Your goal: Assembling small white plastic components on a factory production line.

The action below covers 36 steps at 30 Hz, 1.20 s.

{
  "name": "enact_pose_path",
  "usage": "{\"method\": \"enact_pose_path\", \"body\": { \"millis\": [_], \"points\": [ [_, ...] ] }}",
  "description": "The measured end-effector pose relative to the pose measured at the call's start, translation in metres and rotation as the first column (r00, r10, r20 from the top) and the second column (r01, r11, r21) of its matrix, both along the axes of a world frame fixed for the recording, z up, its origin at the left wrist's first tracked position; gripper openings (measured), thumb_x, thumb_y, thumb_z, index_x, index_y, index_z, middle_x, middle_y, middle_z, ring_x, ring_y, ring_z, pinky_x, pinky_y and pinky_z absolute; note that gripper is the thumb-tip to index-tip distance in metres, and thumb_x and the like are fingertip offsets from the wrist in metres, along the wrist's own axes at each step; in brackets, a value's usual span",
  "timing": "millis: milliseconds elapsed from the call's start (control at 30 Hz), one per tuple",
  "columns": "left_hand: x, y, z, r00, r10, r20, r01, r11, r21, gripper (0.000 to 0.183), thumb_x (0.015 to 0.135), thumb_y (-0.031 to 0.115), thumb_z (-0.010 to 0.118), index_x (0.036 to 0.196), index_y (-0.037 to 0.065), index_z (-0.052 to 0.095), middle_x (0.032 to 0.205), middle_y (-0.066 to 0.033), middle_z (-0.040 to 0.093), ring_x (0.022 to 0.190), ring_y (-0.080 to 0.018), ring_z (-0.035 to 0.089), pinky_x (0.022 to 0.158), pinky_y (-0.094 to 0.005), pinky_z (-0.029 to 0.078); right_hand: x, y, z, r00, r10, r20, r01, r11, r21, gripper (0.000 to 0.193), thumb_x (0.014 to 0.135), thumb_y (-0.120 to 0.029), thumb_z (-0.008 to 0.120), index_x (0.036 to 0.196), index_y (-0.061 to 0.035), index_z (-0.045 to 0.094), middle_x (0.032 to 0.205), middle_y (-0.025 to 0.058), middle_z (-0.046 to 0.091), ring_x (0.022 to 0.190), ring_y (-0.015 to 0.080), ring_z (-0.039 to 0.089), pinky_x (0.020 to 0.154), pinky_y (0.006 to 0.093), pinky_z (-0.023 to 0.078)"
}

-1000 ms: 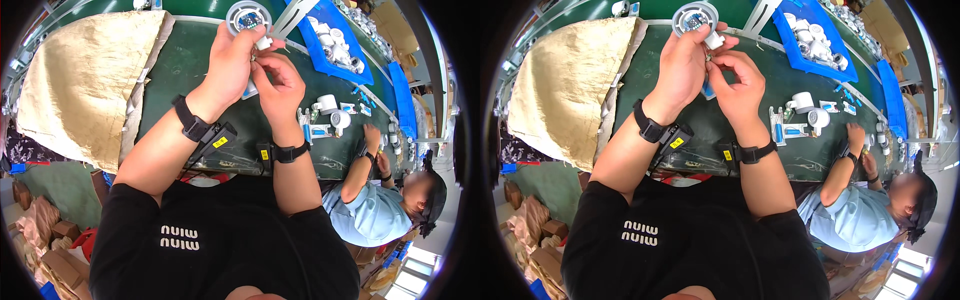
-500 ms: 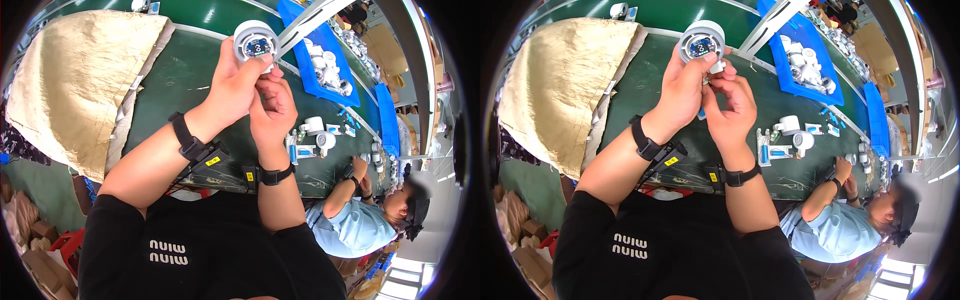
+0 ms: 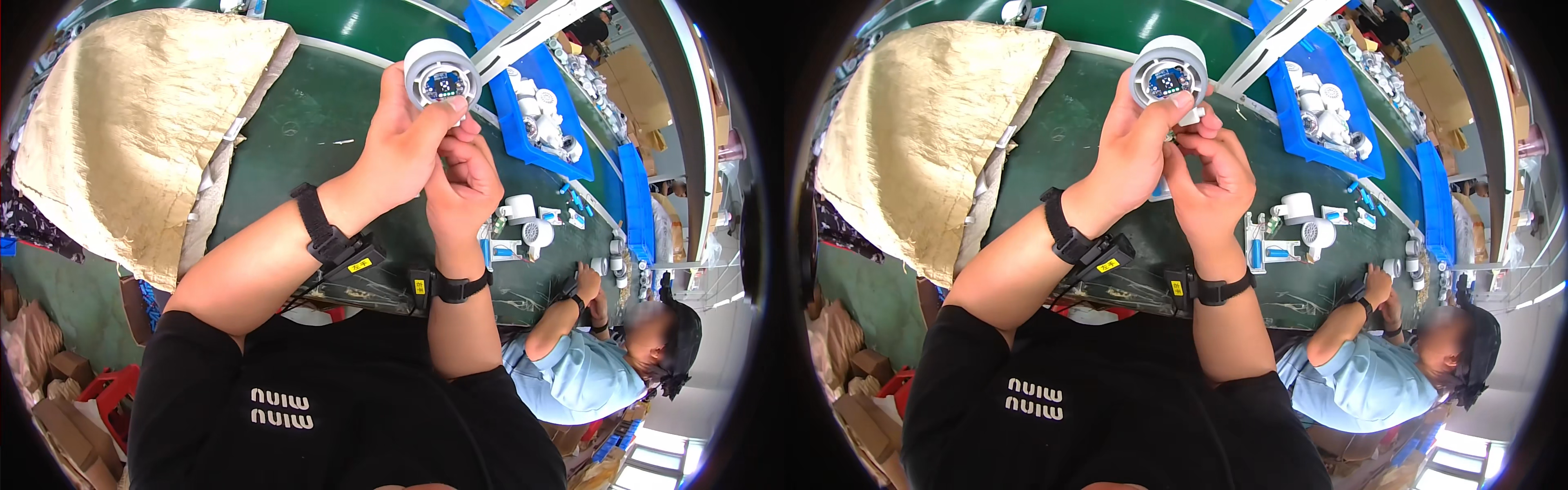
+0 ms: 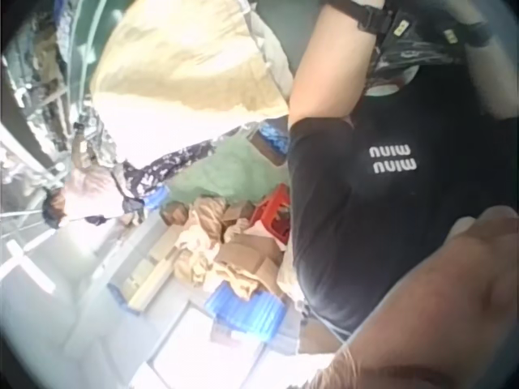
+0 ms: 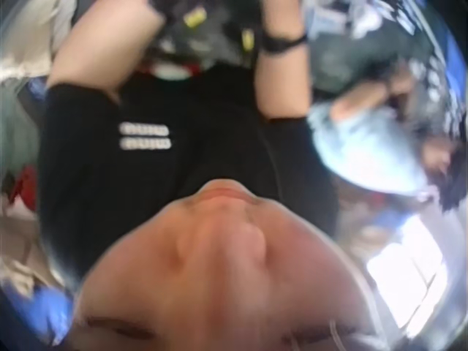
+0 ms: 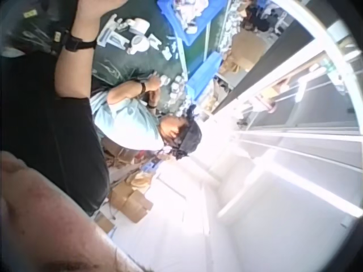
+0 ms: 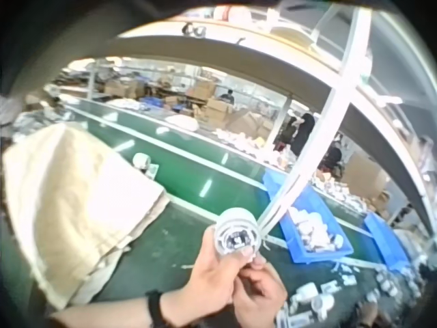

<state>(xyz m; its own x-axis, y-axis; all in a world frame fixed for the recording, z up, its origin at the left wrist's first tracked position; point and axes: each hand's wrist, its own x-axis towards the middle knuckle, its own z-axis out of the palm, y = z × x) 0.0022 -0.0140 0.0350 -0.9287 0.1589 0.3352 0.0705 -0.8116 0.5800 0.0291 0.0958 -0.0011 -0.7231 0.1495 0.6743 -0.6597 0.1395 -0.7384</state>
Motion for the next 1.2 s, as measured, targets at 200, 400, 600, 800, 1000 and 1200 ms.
{"method": "enact_pose_path", "body": {
  "millis": [200, 400, 600, 800, 1000, 1200],
  "points": [
    [0.001, -0.002, -0.002, 0.998, 0.042, -0.05, -0.044, 0.998, -0.038, 0.033, 0.104, 0.009, 0.061, 0.126, 0.003, 0.036, 0.109, -0.0118, 0.064, 0.095, -0.0153, 0.069, 0.083, -0.0317, 0.059, -0.001, 0.002, -0.002, 0.996, 0.054, 0.072, -0.049, 0.997, -0.067, 0.024, 0.082, 0.016, 0.077, 0.104, 0.0073, 0.071, 0.108, 0.0103, 0.068, 0.095, 0.0175, 0.07, 0.084, 0.0302, 0.058],
    [-0.003, 0.0, -0.004, 0.999, 0.034, -0.034, -0.036, 0.998, -0.043, 0.033, 0.104, 0.009, 0.061, 0.126, 0.002, 0.036, 0.111, -0.012, 0.063, 0.096, -0.0153, 0.069, 0.083, -0.0327, 0.059, -0.001, 0.002, -0.001, 1.0, 0.004, 0.022, -0.005, 0.999, 0.047, 0.025, 0.082, 0.015, 0.077, 0.105, 0.0069, 0.071, 0.108, 0.0112, 0.068, 0.096, 0.0179, 0.07, 0.085, 0.0305, 0.058],
    [-0.001, -0.002, -0.002, 0.998, 0.037, -0.045, -0.038, 0.999, -0.023, 0.032, 0.104, 0.009, 0.06, 0.125, 0.002, 0.036, 0.11, -0.0122, 0.063, 0.096, -0.0158, 0.069, 0.083, -0.0326, 0.06, -0.002, 0.003, -0.002, 1.0, 0.024, 0.005, -0.024, 1.0, 0.016, 0.025, 0.082, 0.015, 0.077, 0.105, 0.0067, 0.071, 0.108, 0.0111, 0.068, 0.095, 0.0177, 0.07, 0.084, 0.03, 0.058],
    [-0.002, -0.002, -0.003, 0.997, 0.052, -0.054, -0.056, 0.997, -0.06, 0.035, 0.104, 0.009, 0.061, 0.128, 0.002, 0.037, 0.111, -0.0127, 0.064, 0.093, -0.0165, 0.069, 0.081, -0.0329, 0.06, -0.002, 0.003, -0.003, 1.0, -0.009, -0.025, 0.012, 0.994, 0.109, 0.023, 0.083, 0.015, 0.075, 0.104, 0.0075, 0.071, 0.108, 0.011, 0.068, 0.094, 0.0175, 0.07, 0.083, 0.0292, 0.058],
    [-0.024, -0.011, 0.004, 0.917, 0.232, -0.323, -0.328, 0.901, -0.283, 0.039, 0.094, 0.003, 0.073, 0.129, 0.002, 0.057, 0.116, -0.0113, 0.07, 0.107, -0.0193, 0.07, 0.089, -0.0338, 0.058, -0.009, 0.002, -0.006, 1.0, 0.001, -0.03, 0.0, 1.0, 0.023, 0.031, 0.084, 0.004, 0.077, 0.113, 0.0018, 0.068, 0.106, 0.0085, 0.065, 0.089, 0.0151, 0.063, 0.08, 0.03, 0.053],
    [-0.117, -0.03, 0.023, 0.744, 0.588, -0.317, -0.62, 0.431, -0.656, 0.055, 0.077, 0.019, 0.091, 0.119, -0.005, 0.065, 0.076, -0.0067, 0.069, 0.061, -0.0125, 0.063, 0.053, -0.0276, 0.049, -0.012, 0.03, 0.0, 0.919, -0.37, -0.137, 0.394, 0.837, 0.379, 0.024, 0.085, -0.006, 0.079, 0.108, -0.0048, 0.071, 0.106, 0.0121, 0.067, 0.093, 0.0235, 0.065, 0.086, 0.0358, 0.052]
  ]
}}
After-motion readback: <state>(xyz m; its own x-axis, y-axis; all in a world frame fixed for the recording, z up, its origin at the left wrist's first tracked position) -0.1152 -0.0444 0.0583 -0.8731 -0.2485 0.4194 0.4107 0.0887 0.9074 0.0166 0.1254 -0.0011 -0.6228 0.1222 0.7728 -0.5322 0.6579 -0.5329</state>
